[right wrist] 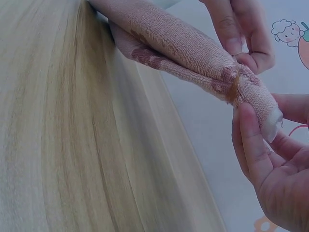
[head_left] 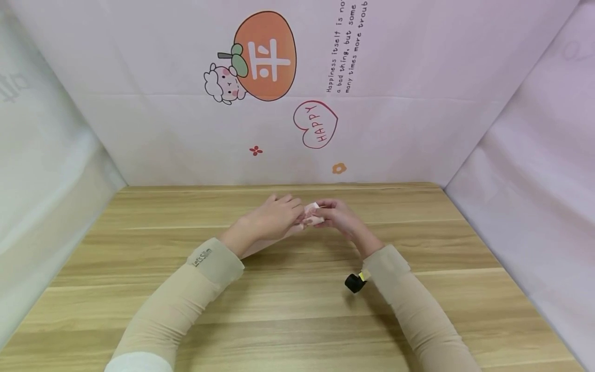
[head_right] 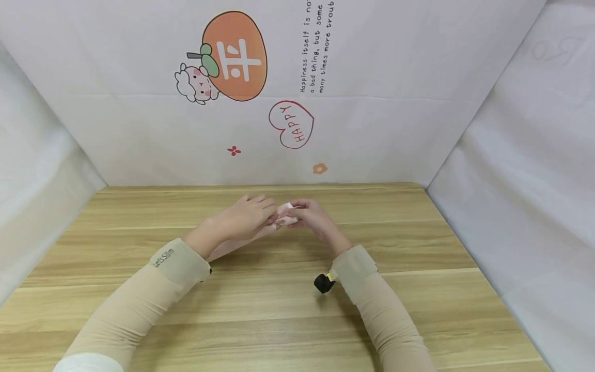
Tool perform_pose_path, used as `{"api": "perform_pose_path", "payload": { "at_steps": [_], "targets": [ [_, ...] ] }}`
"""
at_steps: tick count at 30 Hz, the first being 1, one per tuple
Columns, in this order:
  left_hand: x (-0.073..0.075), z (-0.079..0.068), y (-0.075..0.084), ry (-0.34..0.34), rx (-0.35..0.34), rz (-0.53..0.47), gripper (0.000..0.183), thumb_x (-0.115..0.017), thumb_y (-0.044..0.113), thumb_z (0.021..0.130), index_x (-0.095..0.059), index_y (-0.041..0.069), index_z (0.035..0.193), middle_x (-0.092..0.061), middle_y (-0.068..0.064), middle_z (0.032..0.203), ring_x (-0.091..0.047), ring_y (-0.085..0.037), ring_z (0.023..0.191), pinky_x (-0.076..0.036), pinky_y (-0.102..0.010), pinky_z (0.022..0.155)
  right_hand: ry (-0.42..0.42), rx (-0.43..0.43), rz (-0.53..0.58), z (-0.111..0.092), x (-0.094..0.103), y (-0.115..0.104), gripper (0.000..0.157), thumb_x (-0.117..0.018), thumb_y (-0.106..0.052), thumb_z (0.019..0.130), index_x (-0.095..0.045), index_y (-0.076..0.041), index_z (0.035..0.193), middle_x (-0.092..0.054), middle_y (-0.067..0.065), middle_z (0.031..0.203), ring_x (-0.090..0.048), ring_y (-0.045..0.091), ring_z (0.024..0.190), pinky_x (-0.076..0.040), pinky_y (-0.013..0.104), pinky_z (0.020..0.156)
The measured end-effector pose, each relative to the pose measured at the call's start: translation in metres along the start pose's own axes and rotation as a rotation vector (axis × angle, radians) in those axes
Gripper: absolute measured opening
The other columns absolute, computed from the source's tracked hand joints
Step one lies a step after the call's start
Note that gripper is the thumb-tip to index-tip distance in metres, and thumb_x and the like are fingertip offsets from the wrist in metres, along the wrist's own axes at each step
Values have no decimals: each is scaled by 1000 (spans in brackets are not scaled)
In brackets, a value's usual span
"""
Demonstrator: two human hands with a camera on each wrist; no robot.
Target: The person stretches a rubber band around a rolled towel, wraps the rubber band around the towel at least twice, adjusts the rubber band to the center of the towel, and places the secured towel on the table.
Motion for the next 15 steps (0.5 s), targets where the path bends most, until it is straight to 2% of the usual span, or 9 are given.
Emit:
{"api": "perform_pose_path", "payload": {
  "at_steps": [3, 9, 15],
  "targets": [
    [-1, -1, -1, 2, 5, -16, 24, -56, 40, 106, -57, 16, 107, -58, 1, 114, -52, -20, 109, -44, -43, 90, 4, -4, -2, -1, 1, -1, 39, -52, -1, 101, -46, 20, 134, -63, 7, 103, -65, 11, 83, -57, 28, 78],
    [-5, -3, -4, -9, 13, -27, 29, -51, 35, 109, -59, 11, 125, -58, -5, 131, -51, -23, 120, -45, -45, 94, 7, -10, -6, -1, 3, 0, 41, -53, -2, 101, -45, 20, 136, -63, 7, 104, -65, 11, 85, -57, 28, 80],
    [-7, -6, -5, -20, 14, -49, 18, -50, 23, 110, -58, 11, 121, -57, -6, 130, -50, -25, 122, -44, -45, 94, 34, -12, 5, -4, 4, 0, 40, -52, -1, 102, -45, 20, 135, -63, 6, 102, -65, 12, 84, -57, 28, 80]
  ]
}}
Point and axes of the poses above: each hand's wrist, its own z-axis towards the middle knuckle, its own x-axis out of the back of the hand, y = z × x, the point moved 5 cm from there along z, towards the middle knuckle
